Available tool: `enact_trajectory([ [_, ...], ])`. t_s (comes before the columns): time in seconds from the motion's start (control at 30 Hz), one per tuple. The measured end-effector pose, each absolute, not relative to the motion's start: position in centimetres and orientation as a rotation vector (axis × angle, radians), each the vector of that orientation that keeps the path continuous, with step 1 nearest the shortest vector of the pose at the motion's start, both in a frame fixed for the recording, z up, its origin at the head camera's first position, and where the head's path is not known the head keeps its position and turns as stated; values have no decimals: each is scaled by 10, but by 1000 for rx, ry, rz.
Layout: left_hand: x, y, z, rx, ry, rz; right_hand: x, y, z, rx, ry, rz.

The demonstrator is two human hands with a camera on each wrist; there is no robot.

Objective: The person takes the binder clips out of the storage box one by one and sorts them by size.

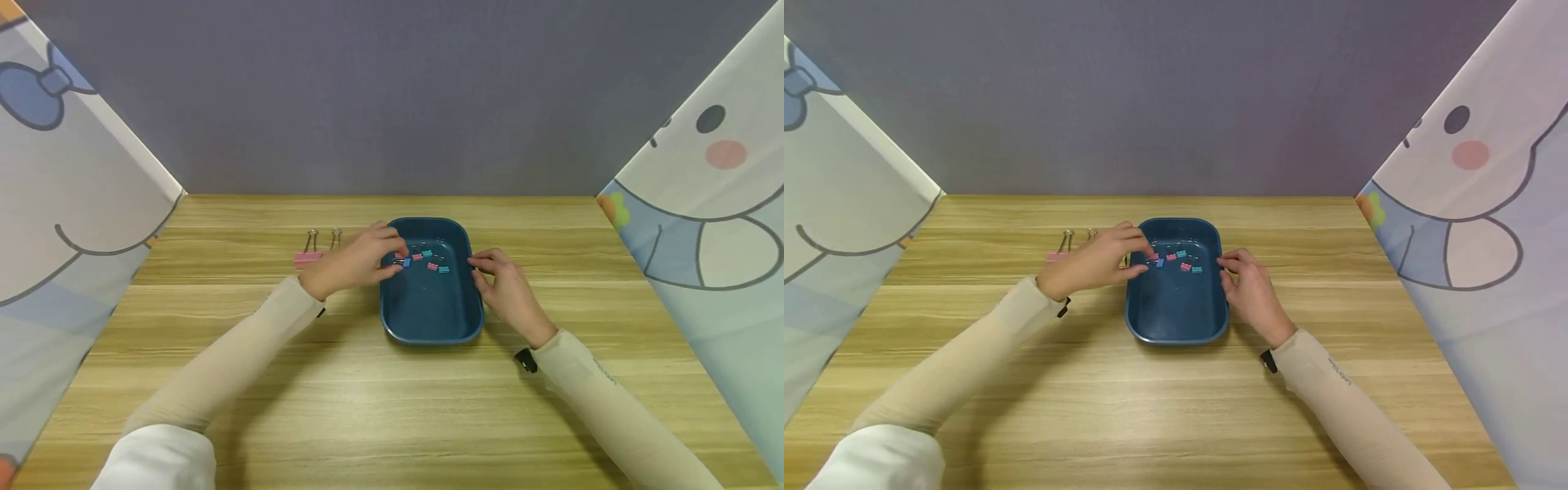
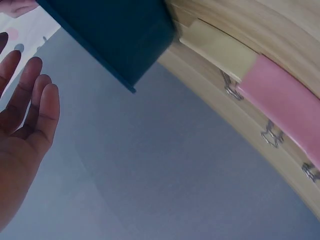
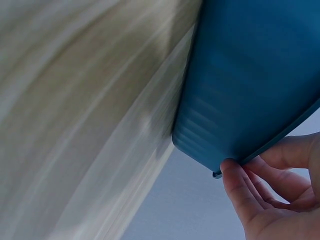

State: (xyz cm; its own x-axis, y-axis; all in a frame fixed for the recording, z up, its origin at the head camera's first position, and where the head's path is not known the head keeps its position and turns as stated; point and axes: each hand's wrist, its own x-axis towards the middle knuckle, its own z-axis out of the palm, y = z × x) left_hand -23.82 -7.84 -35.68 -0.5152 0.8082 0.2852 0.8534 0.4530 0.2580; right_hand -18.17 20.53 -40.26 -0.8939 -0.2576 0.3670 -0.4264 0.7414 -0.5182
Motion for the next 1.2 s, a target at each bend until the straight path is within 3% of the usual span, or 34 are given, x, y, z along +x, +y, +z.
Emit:
enact_trajectory([
  [0.53, -260, -51, -378, -1429, -2769, -402, -181, 205, -401, 528, -2684, 889],
  [1.2, -259, -28, -392, -1204, -2958, -80, -182, 205, -403, 554, -2649, 884],
])
